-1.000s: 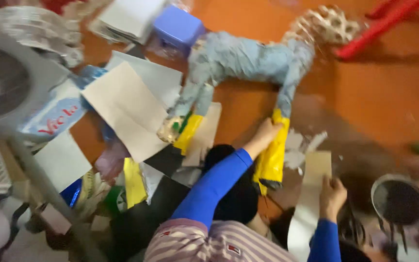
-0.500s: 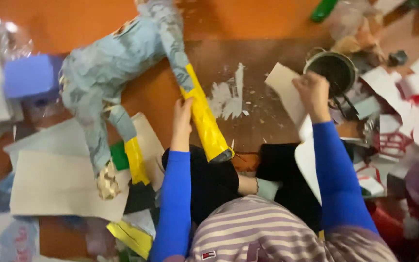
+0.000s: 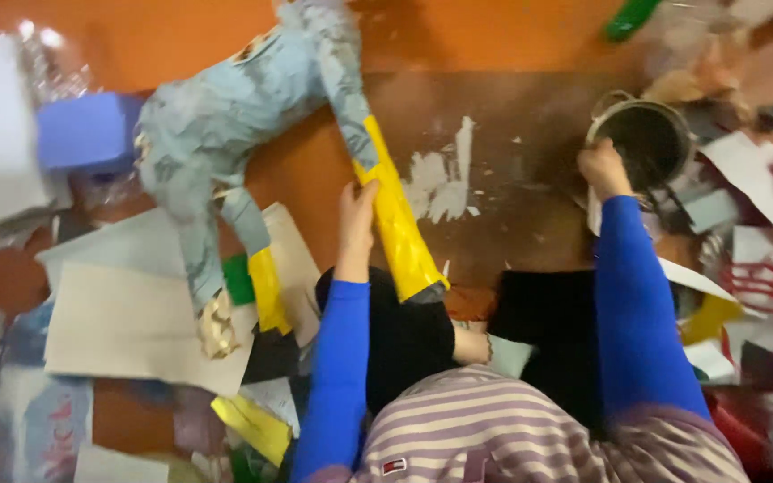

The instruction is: Applying yellow and white paper strips to a giraffe-shaped paper-mache structure using paste and a brush.

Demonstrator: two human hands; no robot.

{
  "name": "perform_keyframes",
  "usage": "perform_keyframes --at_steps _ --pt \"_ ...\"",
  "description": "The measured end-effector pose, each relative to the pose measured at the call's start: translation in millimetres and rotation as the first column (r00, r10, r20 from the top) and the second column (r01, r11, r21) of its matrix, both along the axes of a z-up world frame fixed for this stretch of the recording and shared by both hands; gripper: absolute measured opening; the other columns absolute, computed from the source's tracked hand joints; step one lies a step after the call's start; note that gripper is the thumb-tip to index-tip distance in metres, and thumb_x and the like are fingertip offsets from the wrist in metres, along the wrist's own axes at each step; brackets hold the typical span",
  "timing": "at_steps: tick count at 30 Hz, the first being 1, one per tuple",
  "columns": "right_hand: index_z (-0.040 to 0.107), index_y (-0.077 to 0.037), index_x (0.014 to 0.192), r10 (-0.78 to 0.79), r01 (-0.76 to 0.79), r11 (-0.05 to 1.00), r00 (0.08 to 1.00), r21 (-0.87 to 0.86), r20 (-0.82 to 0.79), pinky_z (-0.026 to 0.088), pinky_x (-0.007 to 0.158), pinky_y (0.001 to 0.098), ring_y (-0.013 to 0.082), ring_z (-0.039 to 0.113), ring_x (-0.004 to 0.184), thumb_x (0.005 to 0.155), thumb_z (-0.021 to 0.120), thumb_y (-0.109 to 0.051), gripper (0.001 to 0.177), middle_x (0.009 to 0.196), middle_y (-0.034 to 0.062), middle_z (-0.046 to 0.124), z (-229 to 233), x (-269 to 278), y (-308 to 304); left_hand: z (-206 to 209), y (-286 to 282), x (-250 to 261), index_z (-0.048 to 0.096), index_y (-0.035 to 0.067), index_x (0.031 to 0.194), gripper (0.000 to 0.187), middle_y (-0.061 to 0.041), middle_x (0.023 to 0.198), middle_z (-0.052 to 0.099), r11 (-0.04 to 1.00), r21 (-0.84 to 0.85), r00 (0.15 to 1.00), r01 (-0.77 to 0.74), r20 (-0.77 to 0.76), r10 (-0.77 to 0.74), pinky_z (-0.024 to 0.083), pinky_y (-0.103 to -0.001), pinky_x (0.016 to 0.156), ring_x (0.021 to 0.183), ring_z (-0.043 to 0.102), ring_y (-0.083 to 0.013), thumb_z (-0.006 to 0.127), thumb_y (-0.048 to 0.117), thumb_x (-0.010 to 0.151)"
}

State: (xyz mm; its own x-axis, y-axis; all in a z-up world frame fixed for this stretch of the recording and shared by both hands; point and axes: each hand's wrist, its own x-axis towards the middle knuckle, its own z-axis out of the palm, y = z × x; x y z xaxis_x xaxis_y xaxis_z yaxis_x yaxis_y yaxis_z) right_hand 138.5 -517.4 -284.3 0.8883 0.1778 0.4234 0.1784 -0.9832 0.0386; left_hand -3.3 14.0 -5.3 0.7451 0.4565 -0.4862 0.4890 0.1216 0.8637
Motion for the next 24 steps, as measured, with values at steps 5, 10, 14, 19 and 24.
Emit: perform_keyframes --at_steps 5,10,14,19,24 --pt "0.078 0.017 0.094 -0.082 0.282 0.944 0.707 0.173 -0.702 0.054 0.081 0.0592 0.0614 0.073 0.099 0.092 0.059 -0.024 0.046 0.089 0.0450 0.071 122 1 18 -34 4 -1 0.045 0.013 0.127 0.056 -0.014 0.115 0.067 0.978 -0.007 0.963 -0.209 0.172 0.207 0.056 -0.037 0.084 0.095 0.068 -0.0229 0.081 0.026 0.086" --pt "0.076 -0.011 0.123 0.213 -0.036 0.905 0.901 0.425 -0.378 0.052 0.074 0.0645 0.0556 0.067 0.094 0.108 0.055 -0.022 0.028 0.102 0.0267 0.073 222 -1 137 -22 5 -6 0.058 0.010 0.116 0.038 -0.013 0.110 0.062 0.898 0.420 0.967 -0.132 0.253 0.024 0.051 -0.042 0.097 0.105 0.066 -0.0317 0.079 0.032 0.094" --pt "0.080 -0.007 0.127 0.682 -0.728 0.526 0.670 0.440 0.293 0.054 0.101 0.0548 0.0456 0.072 0.122 0.112 0.060 0.006 0.028 0.126 0.0201 0.079 339 -24 322 -3 4 -10 0.064 0.013 0.118 0.031 -0.014 0.108 0.062 0.905 0.417 0.960 -0.086 0.279 -0.038 0.057 -0.046 0.098 0.109 0.069 -0.0377 0.082 0.027 0.098" --pt "0.076 -0.030 0.138 0.773 -0.707 0.568 0.634 0.420 0.023 0.028 0.126 0.0622 0.0271 0.052 0.152 0.110 0.065 -0.017 0.033 0.151 -0.0041 0.070 308 -48 407 -7 6 -8 0.066 0.009 0.116 0.019 -0.016 0.103 0.066 0.934 0.346 0.942 -0.091 0.335 -0.032 0.059 -0.042 0.093 0.102 0.070 -0.0317 0.075 0.019 0.102" --pt "0.072 -0.035 0.144 0.815 -0.620 0.534 0.558 0.575 -0.154 0.028 0.122 0.0736 0.0343 0.049 0.154 0.110 0.060 -0.020 0.038 0.153 -0.0008 0.069 287 -52 413 -30 24 -10 0.070 0.013 0.127 0.026 -0.011 0.120 0.072 0.991 0.133 0.952 -0.022 0.305 -0.020 0.058 -0.043 0.103 0.117 0.070 -0.0246 0.076 0.027 0.106"
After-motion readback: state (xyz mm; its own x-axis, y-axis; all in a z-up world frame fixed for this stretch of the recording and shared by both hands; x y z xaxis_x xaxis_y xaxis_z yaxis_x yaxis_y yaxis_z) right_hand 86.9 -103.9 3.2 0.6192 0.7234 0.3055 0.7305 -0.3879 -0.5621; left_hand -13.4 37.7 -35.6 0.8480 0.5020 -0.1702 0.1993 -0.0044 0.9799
